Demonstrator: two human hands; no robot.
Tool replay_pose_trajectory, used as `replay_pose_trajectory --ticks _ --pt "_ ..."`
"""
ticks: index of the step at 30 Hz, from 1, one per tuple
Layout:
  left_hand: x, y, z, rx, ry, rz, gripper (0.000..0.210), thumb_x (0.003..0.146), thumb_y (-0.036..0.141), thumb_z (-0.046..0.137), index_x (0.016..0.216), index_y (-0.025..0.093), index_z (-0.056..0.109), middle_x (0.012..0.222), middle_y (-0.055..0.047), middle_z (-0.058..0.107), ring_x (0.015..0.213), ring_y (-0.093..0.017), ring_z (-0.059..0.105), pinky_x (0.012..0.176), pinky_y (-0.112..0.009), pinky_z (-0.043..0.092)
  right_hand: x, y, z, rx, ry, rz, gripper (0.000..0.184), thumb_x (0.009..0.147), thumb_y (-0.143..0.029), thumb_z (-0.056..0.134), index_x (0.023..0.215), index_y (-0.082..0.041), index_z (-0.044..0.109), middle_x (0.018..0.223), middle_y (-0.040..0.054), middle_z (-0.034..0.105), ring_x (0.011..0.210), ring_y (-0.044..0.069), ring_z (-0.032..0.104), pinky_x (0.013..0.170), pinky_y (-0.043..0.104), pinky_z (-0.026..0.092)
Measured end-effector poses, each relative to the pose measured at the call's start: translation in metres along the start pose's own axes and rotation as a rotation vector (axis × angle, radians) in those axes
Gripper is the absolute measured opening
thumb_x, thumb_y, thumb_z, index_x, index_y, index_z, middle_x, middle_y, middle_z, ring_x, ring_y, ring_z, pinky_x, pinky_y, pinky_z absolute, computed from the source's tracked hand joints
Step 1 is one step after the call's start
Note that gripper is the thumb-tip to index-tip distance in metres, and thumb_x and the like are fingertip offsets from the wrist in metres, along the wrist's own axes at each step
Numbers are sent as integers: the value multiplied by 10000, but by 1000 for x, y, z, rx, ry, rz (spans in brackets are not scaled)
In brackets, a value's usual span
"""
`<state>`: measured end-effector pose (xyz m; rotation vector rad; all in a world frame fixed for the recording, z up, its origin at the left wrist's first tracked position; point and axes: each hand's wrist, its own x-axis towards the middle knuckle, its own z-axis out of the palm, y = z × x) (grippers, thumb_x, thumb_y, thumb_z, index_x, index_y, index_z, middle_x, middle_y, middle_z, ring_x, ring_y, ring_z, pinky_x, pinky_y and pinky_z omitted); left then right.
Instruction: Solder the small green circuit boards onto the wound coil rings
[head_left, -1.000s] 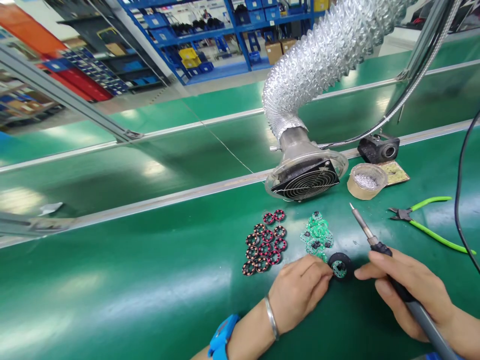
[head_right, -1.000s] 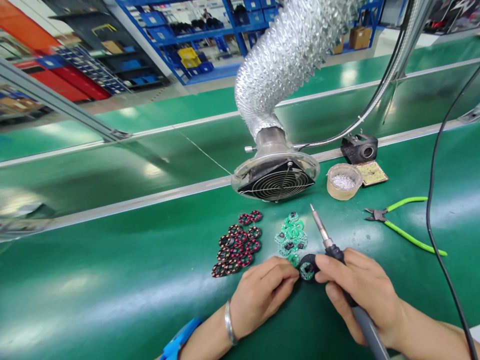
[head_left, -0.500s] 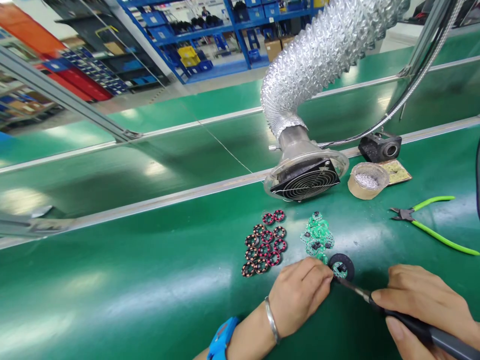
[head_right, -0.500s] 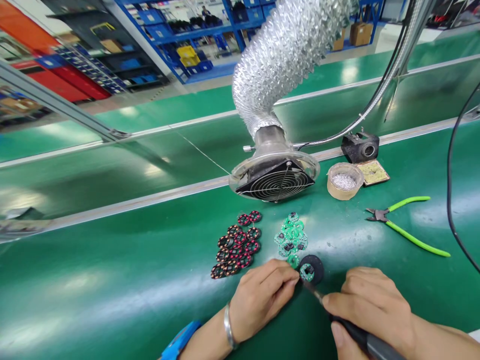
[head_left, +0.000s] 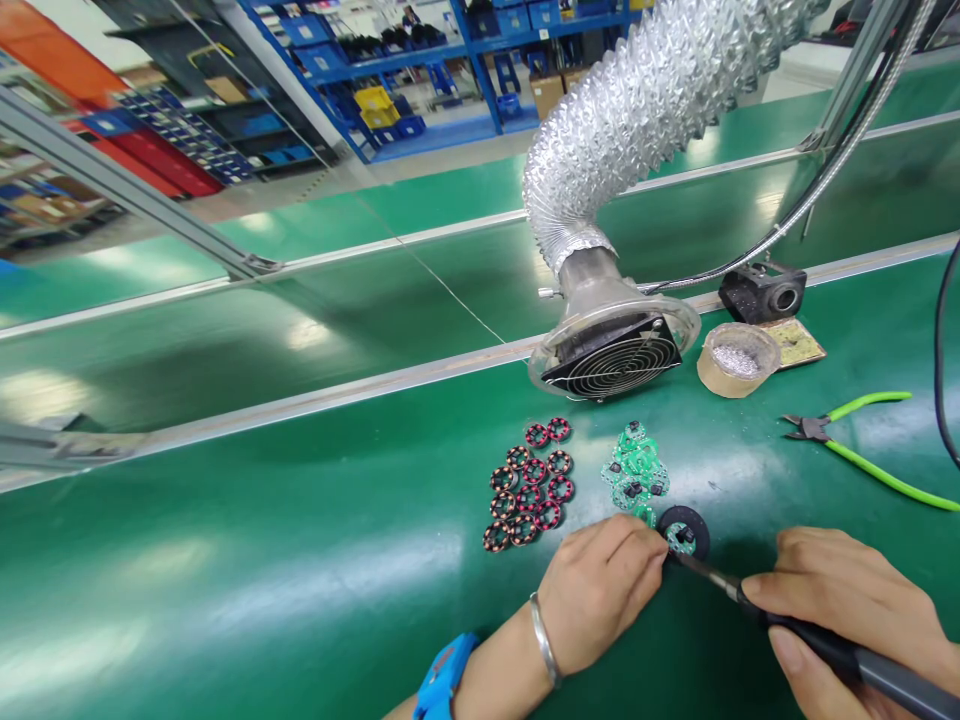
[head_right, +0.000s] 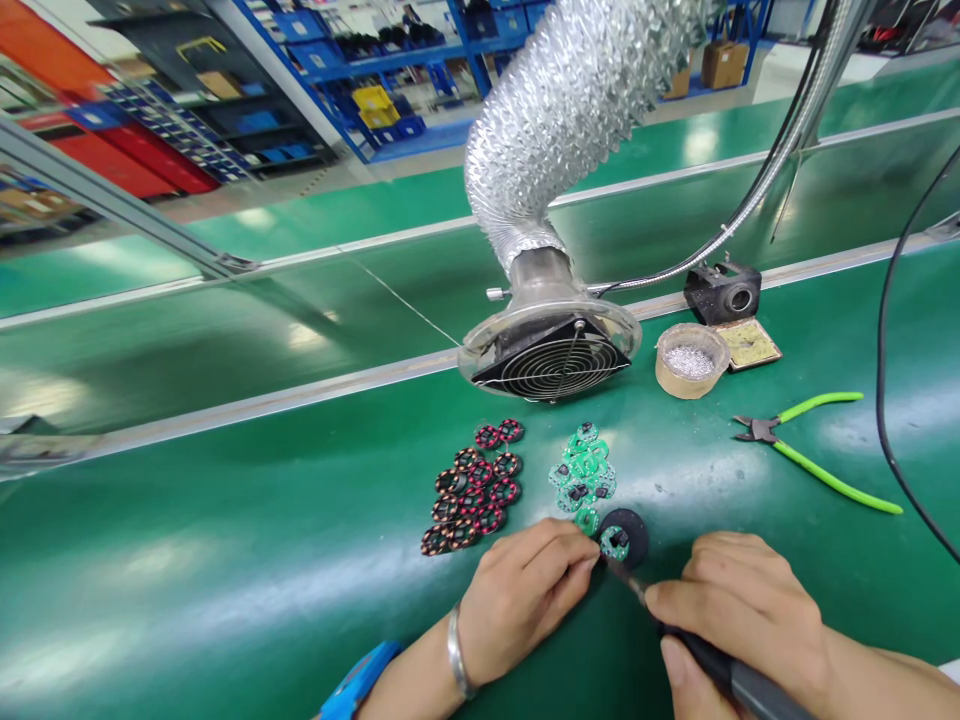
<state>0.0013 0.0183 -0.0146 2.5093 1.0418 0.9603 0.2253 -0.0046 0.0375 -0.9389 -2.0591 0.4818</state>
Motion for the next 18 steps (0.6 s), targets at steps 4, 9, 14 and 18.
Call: replay_pose_trajectory --ticks 4,9,14,18 --pt "0 0 0 3 11 11 102 944 164 487 965 180 585 812 -26 691 722 -132 672 683 -218 551 -1 -2 2 -28 29 15 287 774 -75 496 1005 -223 583 654 26 645 572 198 638 534 334 515" --pt "1 0 0 2 32 30 85 936 151 505 967 169 582 819 -30 690 703 -140 668 654 -224 546 2 -2 -3 -44 57 -34 208 811 -93 489 945 -185 618 647 19 653 568 170 654 555 289 534" --pt "2 0 -1 -7 17 30 84 932 139 508 968 164 579 812 -29 687 692 -141 662 646 -224 540 9 1 -15 -79 69 -18 153 853 -173 556 947 -203 672 710 42 684 648 199 686 546 284 554" --pt "2 0 -2 -10 9 34 89 933 137 509 984 162 577 823 -33 687 703 -141 662 658 -221 537 12 10 -2 -3 112 -68 305 884 -150 519 1172 -188 608 716 26 679 625 172 665 540 267 544"
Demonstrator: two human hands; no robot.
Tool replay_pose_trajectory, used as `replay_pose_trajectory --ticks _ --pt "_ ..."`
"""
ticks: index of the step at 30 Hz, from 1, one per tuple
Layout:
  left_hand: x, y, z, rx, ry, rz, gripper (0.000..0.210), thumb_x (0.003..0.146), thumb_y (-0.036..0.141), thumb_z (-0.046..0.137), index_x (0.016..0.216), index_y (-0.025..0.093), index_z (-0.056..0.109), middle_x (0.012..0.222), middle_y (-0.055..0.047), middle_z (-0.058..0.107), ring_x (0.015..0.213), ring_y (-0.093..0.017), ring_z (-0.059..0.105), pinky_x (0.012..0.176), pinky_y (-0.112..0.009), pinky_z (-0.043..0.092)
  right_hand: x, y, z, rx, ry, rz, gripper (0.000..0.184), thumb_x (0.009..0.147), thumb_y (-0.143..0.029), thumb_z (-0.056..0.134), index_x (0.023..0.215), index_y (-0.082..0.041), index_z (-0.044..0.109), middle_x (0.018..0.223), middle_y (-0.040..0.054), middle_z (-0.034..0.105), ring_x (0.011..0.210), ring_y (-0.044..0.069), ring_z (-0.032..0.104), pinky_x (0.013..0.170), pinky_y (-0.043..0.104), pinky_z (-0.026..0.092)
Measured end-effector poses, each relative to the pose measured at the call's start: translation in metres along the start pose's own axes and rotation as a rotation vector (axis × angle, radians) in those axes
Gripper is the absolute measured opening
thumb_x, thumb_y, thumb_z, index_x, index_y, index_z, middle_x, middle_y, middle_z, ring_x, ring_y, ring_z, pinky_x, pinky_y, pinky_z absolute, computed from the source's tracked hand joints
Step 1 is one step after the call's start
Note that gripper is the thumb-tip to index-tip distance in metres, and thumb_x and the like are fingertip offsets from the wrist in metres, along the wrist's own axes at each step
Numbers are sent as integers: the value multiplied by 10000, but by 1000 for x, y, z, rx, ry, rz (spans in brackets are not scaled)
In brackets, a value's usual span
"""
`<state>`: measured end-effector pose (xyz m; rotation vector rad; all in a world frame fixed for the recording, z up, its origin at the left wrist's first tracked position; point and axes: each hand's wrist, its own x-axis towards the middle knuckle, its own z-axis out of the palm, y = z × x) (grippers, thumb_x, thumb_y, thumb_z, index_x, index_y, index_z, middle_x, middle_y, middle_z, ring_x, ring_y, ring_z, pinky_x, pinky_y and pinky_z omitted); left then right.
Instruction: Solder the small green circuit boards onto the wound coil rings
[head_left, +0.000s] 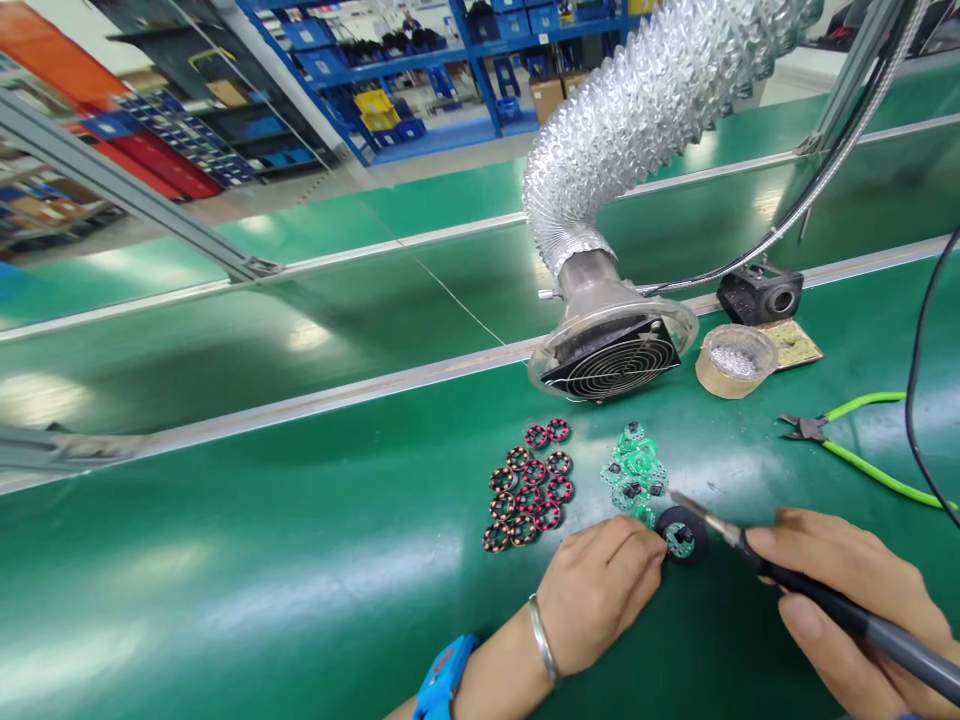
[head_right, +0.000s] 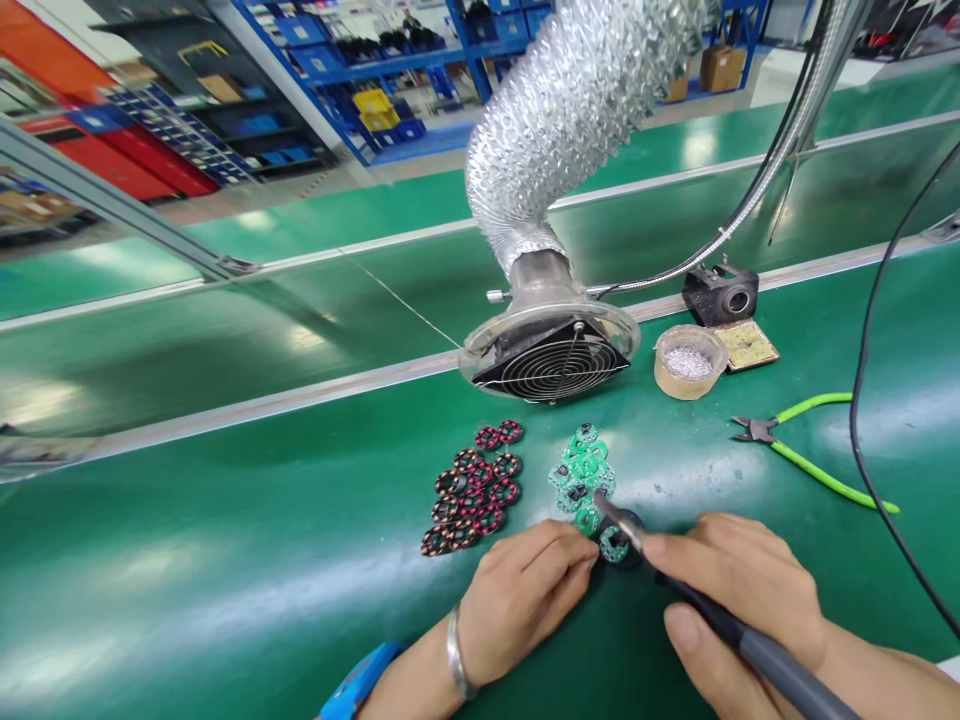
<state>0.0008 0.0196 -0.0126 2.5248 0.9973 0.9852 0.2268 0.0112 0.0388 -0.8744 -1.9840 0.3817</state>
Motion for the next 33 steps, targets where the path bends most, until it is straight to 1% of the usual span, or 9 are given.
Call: replay_pose_trajectory --ticks 2,3,6,8,13,18,22,26,33 --pt "-1 -1 1 0 -6 2 88 929 132 516 986 160 577 826 -34 686 701 -141 659 660 -222 535 -2 7 15 47 4 11 389 882 -78 504 1257 -172 547 725 14 671 603 143 633 557 249 533" --pt "-2 -1 1 3 -10 0 87 925 130 519 983 161 577 827 -34 686 699 -143 658 661 -226 534 -3 11 23 57 -19 17 390 878 -49 508 1246 -170 549 734 13 665 603 132 610 567 244 523" --pt "-4 -2 2 11 -28 -13 90 911 120 518 956 168 580 814 -33 682 684 -150 648 646 -239 527 -7 20 41 47 -122 0 299 884 -34 497 1136 -166 593 720 16 629 628 133 530 593 265 488" --pt "-5 -1 2 -16 -43 -42 95 893 115 523 942 171 584 808 -35 678 689 -154 644 652 -244 523 -8 23 46 52 -157 -1 283 893 -35 479 1121 -163 587 726 18 625 648 135 501 611 271 475" --pt "-1 7 2 -177 -30 -151 74 870 126 567 902 176 611 807 -34 675 707 -143 633 658 -226 502 -8 24 45 76 -162 22 310 898 -31 496 1168 -170 558 804 26 655 690 137 511 655 274 470" --pt "10 14 2 -436 -96 -548 83 799 127 614 724 162 619 657 14 568 528 -77 497 491 -158 403 -10 26 45 83 -114 -70 350 863 -12 512 1182 -150 553 689 0 577 603 130 466 612 282 445" --pt "15 13 0 -572 -132 -717 87 762 158 608 674 155 607 614 32 507 502 -68 432 467 -159 352 -11 26 44 90 -139 -160 393 855 4 487 1215 -143 537 667 -4 576 571 132 469 603 297 449" --pt "16 11 -3 -637 -164 -792 71 755 177 572 701 151 611 651 18 517 515 -77 432 474 -178 353 -10 25 43 58 -149 -170 385 848 21 493 1203 -119 543 633 -3 554 561 133 436 578 295 427" --pt "17 12 -5 -614 -166 -785 81 725 126 541 668 156 589 629 22 509 524 -81 447 479 -176 358 -11 24 43 84 -181 -164 426 852 -10 471 1260 -124 522 623 -15 525 547 133 408 546 284 397"
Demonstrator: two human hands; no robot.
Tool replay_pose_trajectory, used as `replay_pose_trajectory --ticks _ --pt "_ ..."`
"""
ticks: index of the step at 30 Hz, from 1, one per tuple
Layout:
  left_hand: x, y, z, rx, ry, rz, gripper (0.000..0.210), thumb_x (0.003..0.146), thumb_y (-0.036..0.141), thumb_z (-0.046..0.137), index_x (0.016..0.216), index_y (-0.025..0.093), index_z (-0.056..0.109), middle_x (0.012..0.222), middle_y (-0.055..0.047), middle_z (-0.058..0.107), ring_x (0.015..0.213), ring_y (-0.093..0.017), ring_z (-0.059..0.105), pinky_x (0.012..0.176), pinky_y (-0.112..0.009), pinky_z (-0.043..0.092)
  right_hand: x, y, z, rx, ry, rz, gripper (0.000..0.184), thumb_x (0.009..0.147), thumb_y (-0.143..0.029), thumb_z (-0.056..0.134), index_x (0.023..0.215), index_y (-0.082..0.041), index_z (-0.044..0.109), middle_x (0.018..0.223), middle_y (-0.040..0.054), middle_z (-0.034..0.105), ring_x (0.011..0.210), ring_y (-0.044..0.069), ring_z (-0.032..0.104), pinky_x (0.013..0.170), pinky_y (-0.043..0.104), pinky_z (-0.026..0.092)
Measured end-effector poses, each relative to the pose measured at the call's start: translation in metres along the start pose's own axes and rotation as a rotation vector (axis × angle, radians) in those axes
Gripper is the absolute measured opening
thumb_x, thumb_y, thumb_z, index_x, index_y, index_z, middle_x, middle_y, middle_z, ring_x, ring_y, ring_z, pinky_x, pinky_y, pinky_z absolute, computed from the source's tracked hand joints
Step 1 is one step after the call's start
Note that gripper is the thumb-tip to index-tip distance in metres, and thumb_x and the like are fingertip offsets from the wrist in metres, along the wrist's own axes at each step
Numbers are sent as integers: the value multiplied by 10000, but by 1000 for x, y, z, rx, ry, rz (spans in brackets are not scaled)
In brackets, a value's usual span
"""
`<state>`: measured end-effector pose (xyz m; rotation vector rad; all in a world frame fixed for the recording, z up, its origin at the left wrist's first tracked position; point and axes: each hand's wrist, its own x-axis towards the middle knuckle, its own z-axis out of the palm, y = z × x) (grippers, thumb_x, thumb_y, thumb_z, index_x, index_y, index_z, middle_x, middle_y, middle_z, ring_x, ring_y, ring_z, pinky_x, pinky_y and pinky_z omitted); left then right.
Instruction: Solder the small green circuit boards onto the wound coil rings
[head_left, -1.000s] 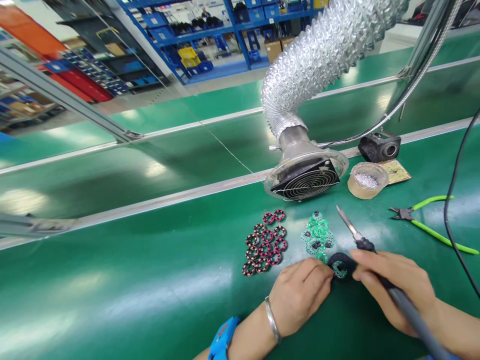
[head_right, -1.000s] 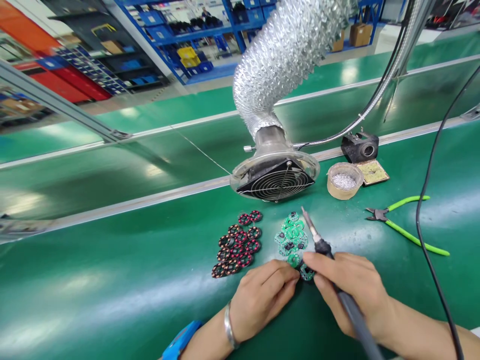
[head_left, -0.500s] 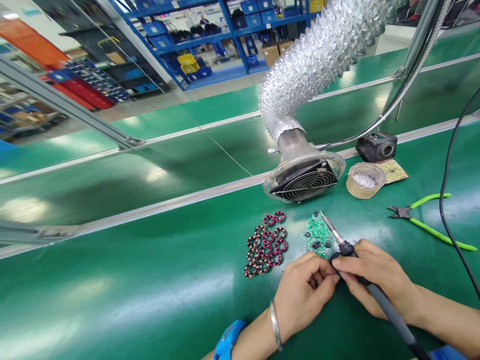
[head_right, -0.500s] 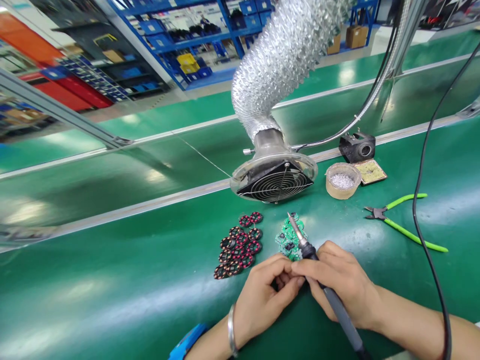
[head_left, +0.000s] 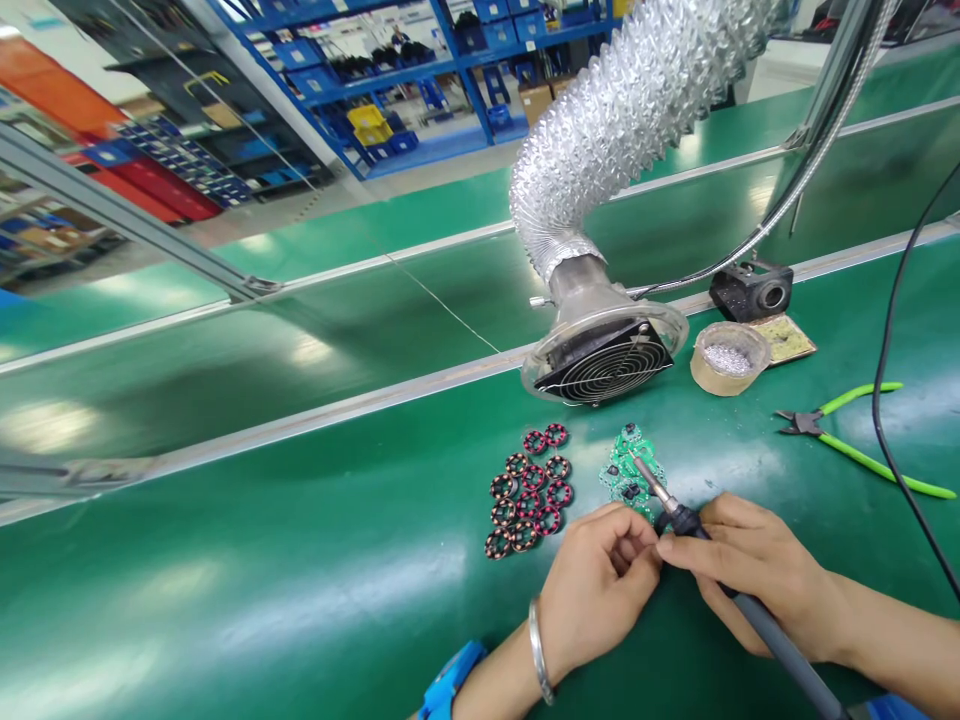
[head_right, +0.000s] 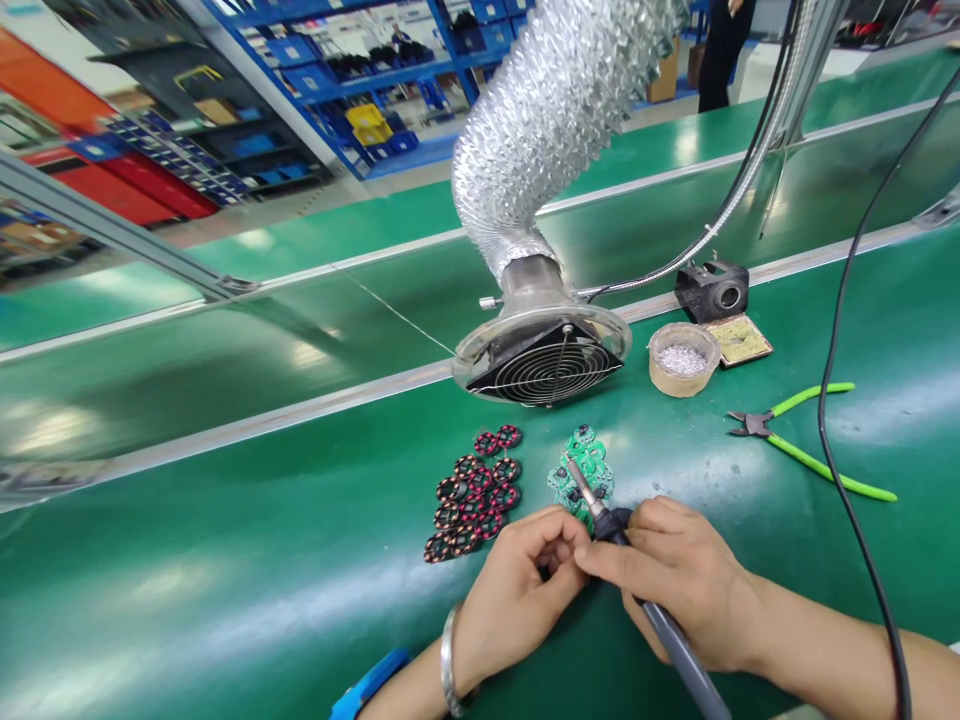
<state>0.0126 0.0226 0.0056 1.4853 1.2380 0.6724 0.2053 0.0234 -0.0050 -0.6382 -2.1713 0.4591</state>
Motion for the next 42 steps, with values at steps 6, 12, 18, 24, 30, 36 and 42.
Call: replay_pose_trajectory --ticks 6,12,18,24,30,36,42 --pt "0 0 1 20 5 -28 88 714 104 556 655 154 597 610 25 530 501 -72 441 462 -166 350 9 -10 -24 23 113 67 548 827 -25 502 1363 -138 466 753 35 632 626 159 561 600 321 473" --pt "0 -1 2 15 20 -42 87 721 114 567 649 151 600 592 30 513 485 -66 420 447 -163 334 13 -32 -50 6 96 215 338 848 -143 503 1147 -214 643 603 15 589 514 175 565 465 311 455" --pt "-1 0 2 23 34 -35 86 707 103 566 643 148 602 600 26 515 494 -68 429 452 -162 340 12 -38 -40 15 91 269 229 882 -140 458 1037 -232 600 595 18 581 510 189 577 479 331 456" --pt "0 0 3 31 32 -31 89 710 103 570 640 150 599 594 29 511 490 -66 426 448 -158 338 14 -34 -35 40 151 197 215 853 -132 439 965 -198 610 531 -1 510 421 155 484 434 306 394" --pt "1 0 2 38 39 -26 92 705 95 572 640 153 602 593 29 517 490 -67 433 447 -159 341 15 -36 -42 32 36 223 276 775 -76 465 984 -196 599 564 3 538 453 164 511 454 309 425" --pt "-1 0 3 31 42 -27 92 708 102 565 638 151 598 597 25 518 490 -67 431 445 -161 339 10 -34 -41 19 33 207 294 754 -65 460 983 -200 587 585 5 554 464 168 512 457 320 418" --pt "-1 0 3 41 41 -29 97 716 118 555 633 152 594 591 24 513 487 -71 431 445 -166 340 10 -35 -42 -5 -4 216 282 770 -69 455 980 -212 577 599 12 555 488 176 521 474 335 430"
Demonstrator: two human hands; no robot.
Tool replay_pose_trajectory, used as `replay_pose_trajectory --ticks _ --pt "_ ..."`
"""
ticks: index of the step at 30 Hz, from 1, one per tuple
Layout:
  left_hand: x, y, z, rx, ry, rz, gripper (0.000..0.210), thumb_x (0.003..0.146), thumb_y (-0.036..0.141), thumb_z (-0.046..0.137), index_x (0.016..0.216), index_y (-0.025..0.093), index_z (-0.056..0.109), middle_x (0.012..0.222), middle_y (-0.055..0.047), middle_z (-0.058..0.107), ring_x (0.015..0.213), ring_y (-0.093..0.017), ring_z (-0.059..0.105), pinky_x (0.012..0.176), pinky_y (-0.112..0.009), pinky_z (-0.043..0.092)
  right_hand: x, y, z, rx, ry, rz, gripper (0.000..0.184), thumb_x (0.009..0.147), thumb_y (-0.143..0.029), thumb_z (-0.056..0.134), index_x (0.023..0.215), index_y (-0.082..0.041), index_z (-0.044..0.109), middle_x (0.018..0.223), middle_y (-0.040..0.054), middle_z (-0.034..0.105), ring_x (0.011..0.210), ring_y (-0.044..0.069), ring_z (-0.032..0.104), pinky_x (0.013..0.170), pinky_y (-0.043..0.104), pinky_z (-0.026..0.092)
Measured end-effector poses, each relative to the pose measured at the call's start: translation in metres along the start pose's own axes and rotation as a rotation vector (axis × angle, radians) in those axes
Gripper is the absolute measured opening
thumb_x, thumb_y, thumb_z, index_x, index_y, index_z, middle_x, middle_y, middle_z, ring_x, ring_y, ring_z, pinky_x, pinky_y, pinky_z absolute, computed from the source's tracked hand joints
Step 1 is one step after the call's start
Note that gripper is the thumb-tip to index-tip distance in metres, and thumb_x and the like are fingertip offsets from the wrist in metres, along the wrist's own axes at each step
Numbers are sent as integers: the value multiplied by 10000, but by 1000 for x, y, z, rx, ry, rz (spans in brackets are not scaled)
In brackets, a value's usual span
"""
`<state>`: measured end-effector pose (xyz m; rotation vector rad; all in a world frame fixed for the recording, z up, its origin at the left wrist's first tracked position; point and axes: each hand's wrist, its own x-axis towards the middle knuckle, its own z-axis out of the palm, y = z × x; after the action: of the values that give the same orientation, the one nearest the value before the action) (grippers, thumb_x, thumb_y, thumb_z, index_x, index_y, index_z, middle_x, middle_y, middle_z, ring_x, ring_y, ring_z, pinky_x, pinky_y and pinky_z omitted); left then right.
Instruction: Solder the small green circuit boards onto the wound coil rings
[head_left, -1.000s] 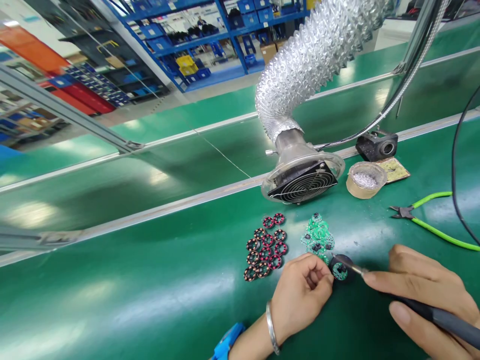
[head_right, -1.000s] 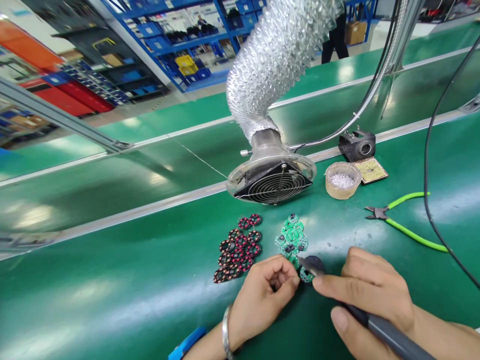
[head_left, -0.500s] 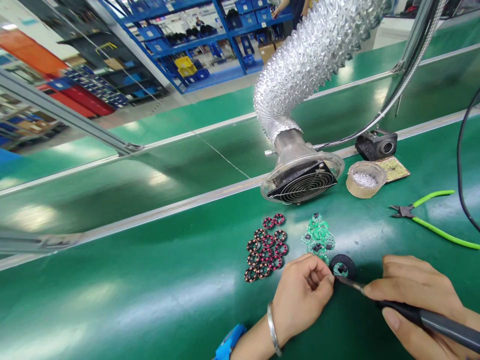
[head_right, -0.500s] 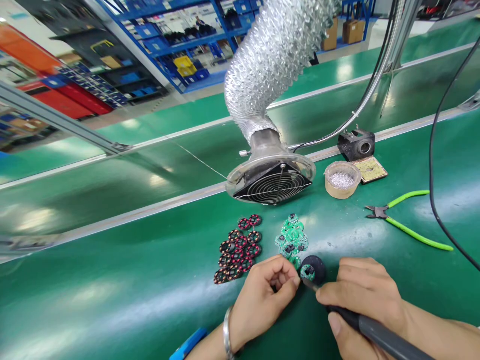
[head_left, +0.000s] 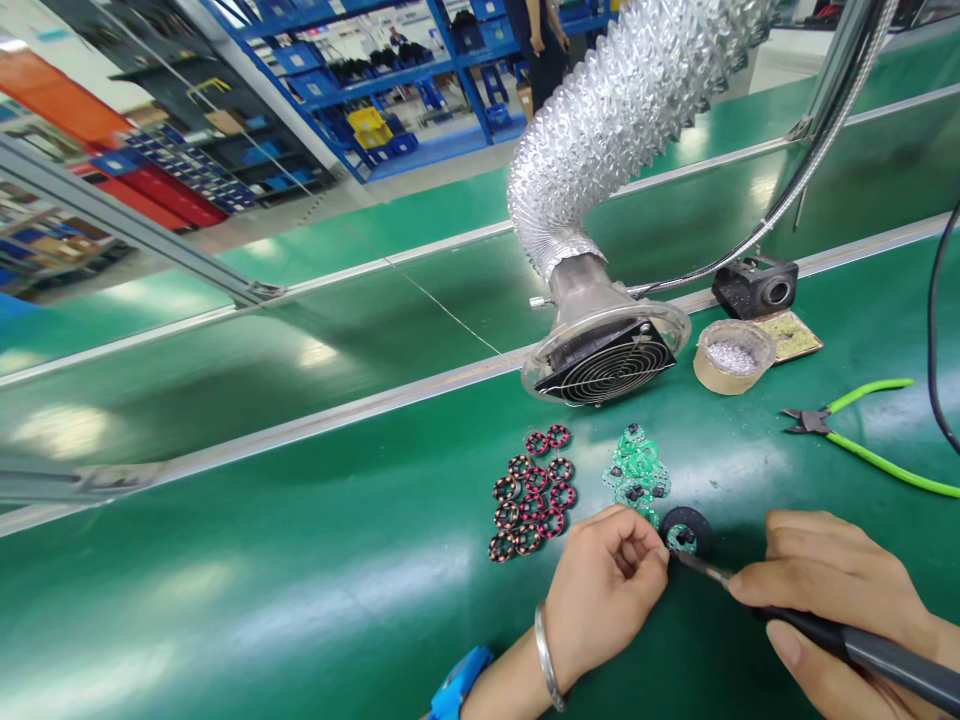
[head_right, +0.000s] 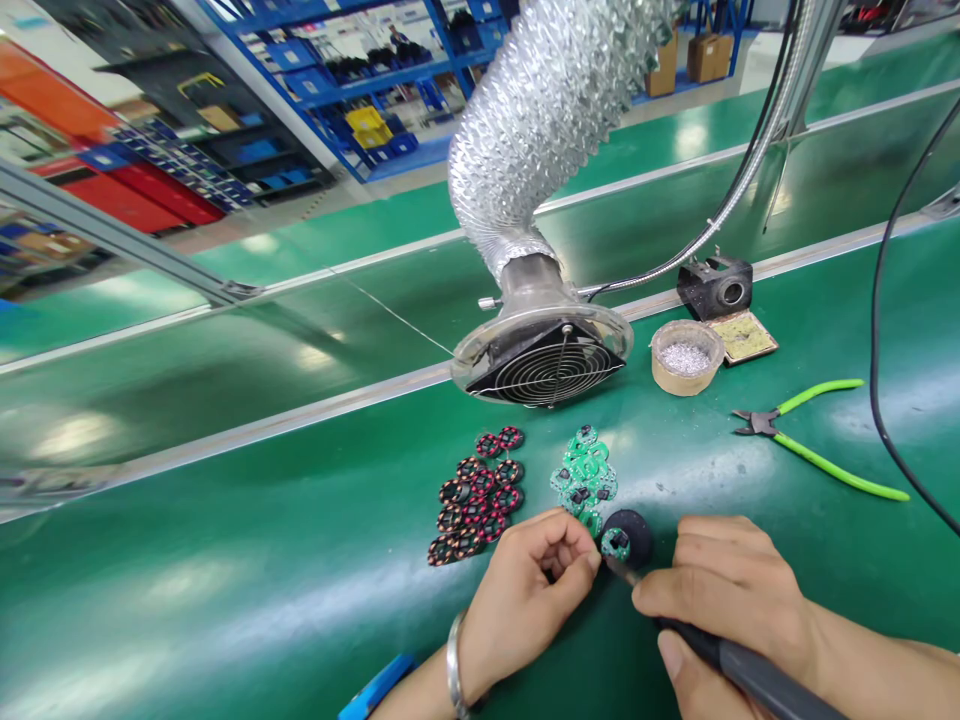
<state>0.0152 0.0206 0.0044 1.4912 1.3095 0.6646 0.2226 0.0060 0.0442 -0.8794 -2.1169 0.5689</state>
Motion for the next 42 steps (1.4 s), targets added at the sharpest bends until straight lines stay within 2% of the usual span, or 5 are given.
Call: replay_pose_trajectory --ticks 14,19,25,36,42 --pt "0 0 0 -2 -1 5 97 713 110 560 635 156 594 593 26 515 484 -68 429 442 -165 340 -3 -7 -6 -14 143 113 241 856 -128 491 1026 -255 606 622 20 598 541 203 610 497 333 472" --pt "0 1 0 14 -9 4 109 731 120 555 632 158 578 591 26 500 487 -72 432 442 -169 339 2 2 -6 26 147 -17 275 859 -131 451 1084 -196 597 634 38 590 544 186 589 471 324 462" --pt "-3 -1 4 141 5 114 287 646 117 699 915 148 603 813 -4 532 518 -77 462 479 -206 393 2 20 12 84 245 -66 437 834 -45 477 1254 -154 530 680 4 599 555 131 573 491 256 482" --pt "15 -13 -8 93 -163 286 244 792 223 733 1027 180 680 829 -12 514 615 -109 462 533 -217 388 0 30 38 25 22 -6 351 839 -23 519 1144 -195 519 821 23 619 670 145 459 591 266 425" --pt "6 -11 -6 13 -20 192 50 784 170 682 816 147 651 783 5 509 526 -62 422 485 -193 355 -2 34 41 28 -35 8 361 850 -21 488 1163 -201 505 842 22 602 700 147 460 620 270 416"
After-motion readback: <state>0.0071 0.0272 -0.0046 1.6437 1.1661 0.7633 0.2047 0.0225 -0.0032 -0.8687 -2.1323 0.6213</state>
